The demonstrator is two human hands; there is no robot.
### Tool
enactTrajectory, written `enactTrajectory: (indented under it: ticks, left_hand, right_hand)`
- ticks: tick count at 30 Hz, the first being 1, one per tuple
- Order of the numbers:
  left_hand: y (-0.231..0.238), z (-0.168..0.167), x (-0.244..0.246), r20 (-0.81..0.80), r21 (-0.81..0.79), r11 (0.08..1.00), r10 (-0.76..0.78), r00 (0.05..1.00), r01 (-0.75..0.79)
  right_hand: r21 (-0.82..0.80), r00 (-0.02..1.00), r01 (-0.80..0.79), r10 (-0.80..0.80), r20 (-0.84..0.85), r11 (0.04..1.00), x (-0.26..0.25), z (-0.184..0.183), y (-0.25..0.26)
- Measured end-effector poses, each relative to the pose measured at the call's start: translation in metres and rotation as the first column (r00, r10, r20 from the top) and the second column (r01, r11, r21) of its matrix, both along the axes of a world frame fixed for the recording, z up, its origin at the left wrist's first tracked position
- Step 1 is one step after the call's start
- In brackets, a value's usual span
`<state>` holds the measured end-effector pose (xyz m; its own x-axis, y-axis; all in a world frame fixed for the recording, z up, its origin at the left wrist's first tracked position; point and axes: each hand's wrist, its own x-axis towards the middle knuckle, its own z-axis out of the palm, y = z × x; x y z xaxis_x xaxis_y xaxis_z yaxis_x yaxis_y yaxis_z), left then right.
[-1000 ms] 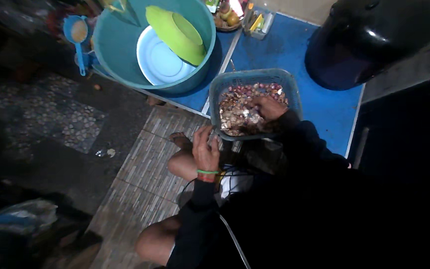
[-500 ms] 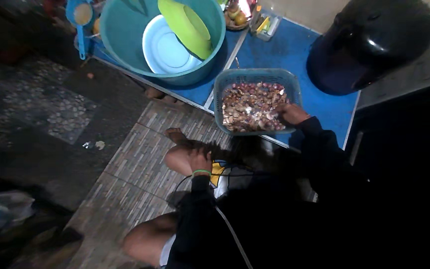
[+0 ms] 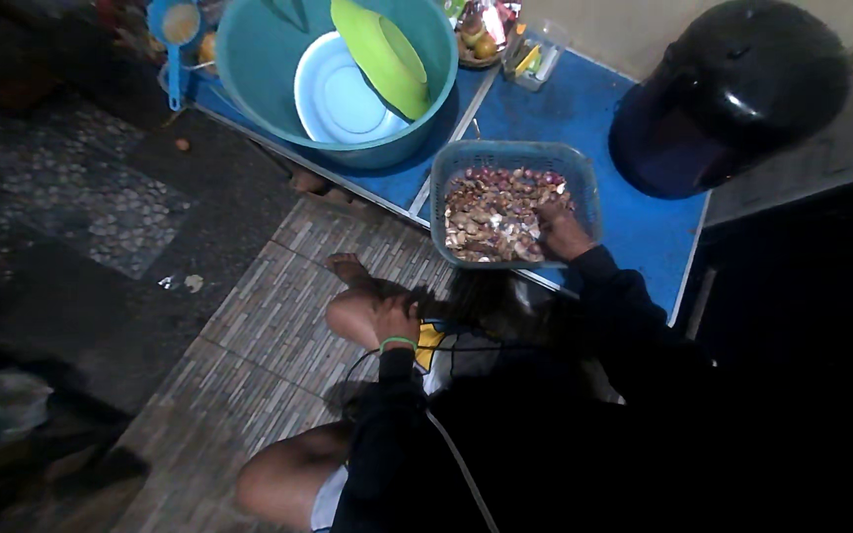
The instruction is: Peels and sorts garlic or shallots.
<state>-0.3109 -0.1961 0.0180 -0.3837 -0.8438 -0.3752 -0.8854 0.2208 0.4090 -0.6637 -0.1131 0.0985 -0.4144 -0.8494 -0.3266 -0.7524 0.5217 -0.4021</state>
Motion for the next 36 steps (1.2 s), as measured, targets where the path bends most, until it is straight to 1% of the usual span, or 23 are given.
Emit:
enactTrajectory:
  ticks: [2, 3, 4, 6, 7, 8, 10, 12, 14, 16, 18, 20, 23, 25, 26, 27, 28, 30, 32, 33, 34, 36]
  left_hand:
    - [0.0, 0.0, 0.001, 0.01, 0.006, 1.0, 0.004, 1.0, -0.004]
    - [0.0, 0.0, 0.0, 0.017, 0.01, 1.0, 0.008, 1.0, -0.009]
    - [0.0, -0.001, 0.001, 0.024, 0.013, 1.0, 0.012, 1.0, -0.012]
    - [0.0, -0.002, 0.001, 0.039, 0.016, 1.0, 0.014, 0.999, -0.014]
    - [0.001, -0.002, 0.001, 0.036, 0.016, 1.0, 0.013, 0.999, -0.014]
    - [0.001, -0.001, 0.001, 0.03, 0.02, 1.0, 0.015, 0.999, -0.016]
    - [0.001, 0.002, 0.002, 0.006, 0.026, 0.999, 0.026, 1.0, -0.026]
    - [0.001, 0.002, 0.003, -0.002, 0.022, 0.999, 0.031, 1.0, -0.031]
    - [0.001, 0.002, 0.003, 0.009, 0.027, 0.999, 0.031, 0.999, -0.031]
    - [0.002, 0.002, 0.002, 0.024, 0.028, 0.999, 0.032, 0.999, -0.033]
    - [0.002, 0.001, 0.002, 0.023, 0.024, 0.999, 0.032, 0.999, -0.032]
    - [0.001, -0.001, 0.003, 0.025, 0.021, 0.999, 0.029, 0.999, -0.03]
    - [0.002, 0.0, 0.001, 0.029, 0.015, 0.999, 0.036, 0.999, -0.036]
    - [0.002, 0.0, 0.001, 0.037, 0.021, 0.999, 0.033, 0.999, -0.034]
    - [0.002, 0.0, 0.001, 0.04, 0.024, 0.999, 0.031, 0.999, -0.032]
    - [0.003, 0.001, 0.001, 0.041, 0.022, 0.999, 0.029, 0.999, -0.03]
    - [0.003, 0.002, 0.001, 0.04, 0.019, 0.999, 0.028, 0.999, -0.029]
    - [0.003, 0.003, 0.001, 0.044, 0.022, 0.999, 0.023, 0.999, -0.024]
    - [0.004, 0.003, 0.0, 0.05, 0.025, 0.999, 0.023, 0.998, -0.025]
    - [0.003, 0.003, 0.0, 0.054, 0.024, 0.999, 0.024, 0.998, -0.025]
    - [0.003, 0.003, 0.0, 0.058, 0.023, 0.999, 0.026, 0.998, -0.027]
    - [0.003, 0.003, 0.0, 0.06, 0.024, 0.999, 0.031, 0.998, -0.033]
  right_hand:
    - [0.033, 0.999, -0.051, 0.051, 0.004, 0.998, 0.019, -0.005, -0.003]
    - [0.017, 0.995, -0.096, 0.096, 0.009, 0.995, 0.026, -0.007, -0.003]
    - [-0.017, 0.986, -0.161, 0.161, 0.039, 0.987, 0.031, -0.005, -0.002]
    - [-0.154, 0.936, -0.29, 0.313, 0.159, 0.945, 0.038, 0.0, 0.001]
    - [-0.204, 0.911, -0.319, 0.359, 0.206, 0.926, 0.04, 0.002, 0.003]
    - [-0.231, 0.899, -0.316, 0.368, 0.235, 0.92, 0.043, 0.004, 0.003]
    - [-0.205, 0.923, -0.265, 0.31, 0.23, 0.942, 0.044, 0.009, 0.002]
    - [-0.16, 0.968, -0.151, 0.179, 0.176, 0.976, 0.039, 0.013, -0.001]
    - [-0.185, 0.996, -0.022, 0.039, 0.086, 0.982, 0.03, 0.011, -0.003]
    - [-0.219, 0.997, 0.067, -0.074, -0.021, 0.973, 0.017, -0.001, -0.006]
    - [-0.164, 0.992, 0.088, -0.101, -0.074, 0.983, 0.008, -0.013, -0.01]
    - [-0.101, 0.998, 0.026, -0.032, -0.056, 0.995, 0.011, -0.014, -0.011]
    - [-0.051, 0.989, -0.126, 0.13, 0.075, 0.991, 0.027, -0.003, -0.007]
    - [-0.105, 0.956, -0.245, 0.258, 0.141, 0.964, 0.03, 0.001, -0.003]
    - [-0.154, 0.939, -0.272, 0.297, 0.173, 0.95, 0.029, 0.002, -0.001]
    - [-0.194, 0.935, -0.259, 0.296, 0.194, 0.946, 0.028, 0.004, 0.0]
    - [-0.226, 0.949, -0.214, 0.257, 0.182, 0.95, 0.024, 0.006, -0.001]
    - [-0.217, 0.992, -0.037, 0.062, 0.112, 0.975, 0.011, 0.009, -0.007]
    - [-0.136, 0.989, 0.148, -0.145, 0.034, 0.98, -0.009, 0.016, -0.017]
    - [-0.086, 0.976, 0.216, -0.218, -0.012, 0.973, -0.019, 0.018, -0.023]
    - [-0.049, 0.965, 0.255, -0.258, -0.053, 0.966, -0.028, 0.019, -0.029]
    - [0.002, 0.962, 0.253, -0.251, -0.109, 0.967, -0.039, 0.018, -0.039]
